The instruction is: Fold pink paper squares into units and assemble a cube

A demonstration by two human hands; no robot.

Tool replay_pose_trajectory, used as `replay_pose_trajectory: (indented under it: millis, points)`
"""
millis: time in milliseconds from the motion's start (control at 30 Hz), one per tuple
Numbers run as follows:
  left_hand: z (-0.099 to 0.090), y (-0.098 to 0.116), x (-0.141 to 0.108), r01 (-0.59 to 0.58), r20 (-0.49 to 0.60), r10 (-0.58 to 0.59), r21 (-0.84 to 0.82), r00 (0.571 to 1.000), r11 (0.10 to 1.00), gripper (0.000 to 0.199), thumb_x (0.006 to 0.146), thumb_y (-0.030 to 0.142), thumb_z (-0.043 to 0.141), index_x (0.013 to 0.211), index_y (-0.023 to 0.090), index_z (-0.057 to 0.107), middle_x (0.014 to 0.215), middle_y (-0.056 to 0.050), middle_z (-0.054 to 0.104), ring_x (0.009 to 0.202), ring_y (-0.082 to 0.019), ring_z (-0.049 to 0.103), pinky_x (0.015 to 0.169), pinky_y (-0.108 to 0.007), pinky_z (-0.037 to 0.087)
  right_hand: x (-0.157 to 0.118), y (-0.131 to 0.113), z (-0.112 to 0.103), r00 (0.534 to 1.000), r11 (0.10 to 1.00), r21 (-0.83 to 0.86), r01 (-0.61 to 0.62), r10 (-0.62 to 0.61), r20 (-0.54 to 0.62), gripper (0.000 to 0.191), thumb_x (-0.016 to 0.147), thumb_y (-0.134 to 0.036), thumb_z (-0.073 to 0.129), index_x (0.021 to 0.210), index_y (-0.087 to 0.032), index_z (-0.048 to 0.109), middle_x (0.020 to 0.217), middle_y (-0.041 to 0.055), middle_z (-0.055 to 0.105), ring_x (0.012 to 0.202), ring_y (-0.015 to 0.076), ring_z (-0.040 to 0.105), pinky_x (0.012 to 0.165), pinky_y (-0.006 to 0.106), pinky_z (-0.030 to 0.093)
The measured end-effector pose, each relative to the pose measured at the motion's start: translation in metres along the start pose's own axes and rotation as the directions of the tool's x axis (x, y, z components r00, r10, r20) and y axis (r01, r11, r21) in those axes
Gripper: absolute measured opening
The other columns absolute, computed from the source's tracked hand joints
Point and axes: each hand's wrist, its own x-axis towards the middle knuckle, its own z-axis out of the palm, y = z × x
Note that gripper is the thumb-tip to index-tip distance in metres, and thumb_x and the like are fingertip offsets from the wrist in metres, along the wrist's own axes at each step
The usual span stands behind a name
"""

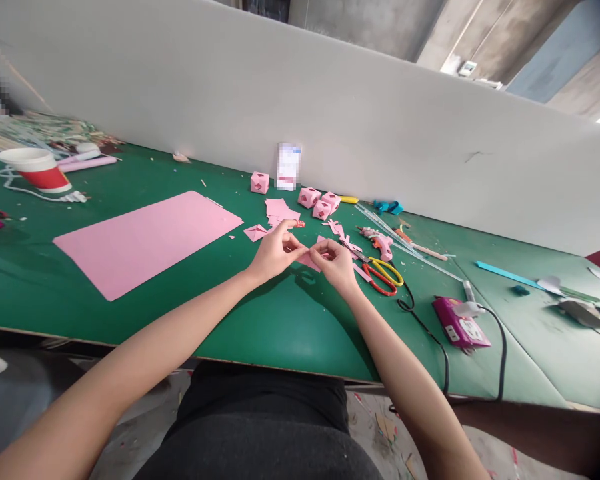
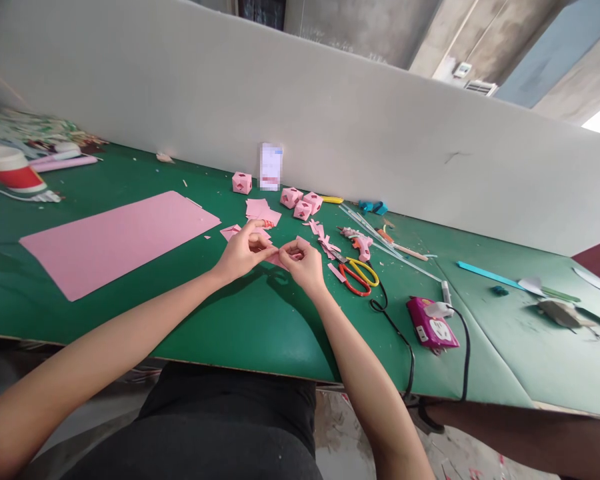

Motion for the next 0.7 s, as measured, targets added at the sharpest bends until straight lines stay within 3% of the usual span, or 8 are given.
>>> replay_pose_trajectory:
  millis: [233,433,700]
  points:
    - [-0.004,0.001,0.003,0.051,-0.074,-0.053,-0.03,0.996,0.998,0.055,0.079,0.027,0.076,0.128,0.021,0.052,0.08,0.0,0.073,0.074,-0.018,0.072,0.067,-0.03,0.06,0.004,0.006,-0.011,0.998,0.999,-0.022,-0.028,0.027,-0.057,0.014,0.073,-0.035,0.068,0.072,-0.021,0.067,0.07,0.0018,0.069,0.063,0.017,0.06,0.058,0.029,0.047]
    - [-0.008,-0.001,0.005,0.08,-0.131,-0.08,-0.008,0.988,0.997,0.054,0.078,0.031,0.077,0.125,0.02,0.052,0.082,-0.001,0.074,0.078,-0.019,0.073,0.073,-0.032,0.059,0.004,0.007,-0.013,0.995,0.999,-0.022,-0.042,0.04,-0.092,0.012,0.072,-0.033,0.067,0.072,-0.021,0.067,0.07,0.0024,0.069,0.064,0.0175,0.061,0.058,0.029,0.048]
    - [-0.004,-0.006,0.004,0.056,-0.018,-0.055,0.01,0.998,0.998,0.05,0.079,0.027,0.073,0.125,0.021,0.054,0.09,-0.004,0.076,0.082,-0.018,0.073,0.07,-0.028,0.057,-0.001,0.007,-0.005,0.999,0.999,-0.035,0.012,-0.014,-0.036,0.016,0.08,-0.037,0.066,0.08,-0.021,0.068,0.079,0.0037,0.073,0.069,0.0185,0.065,0.064,0.031,0.052]
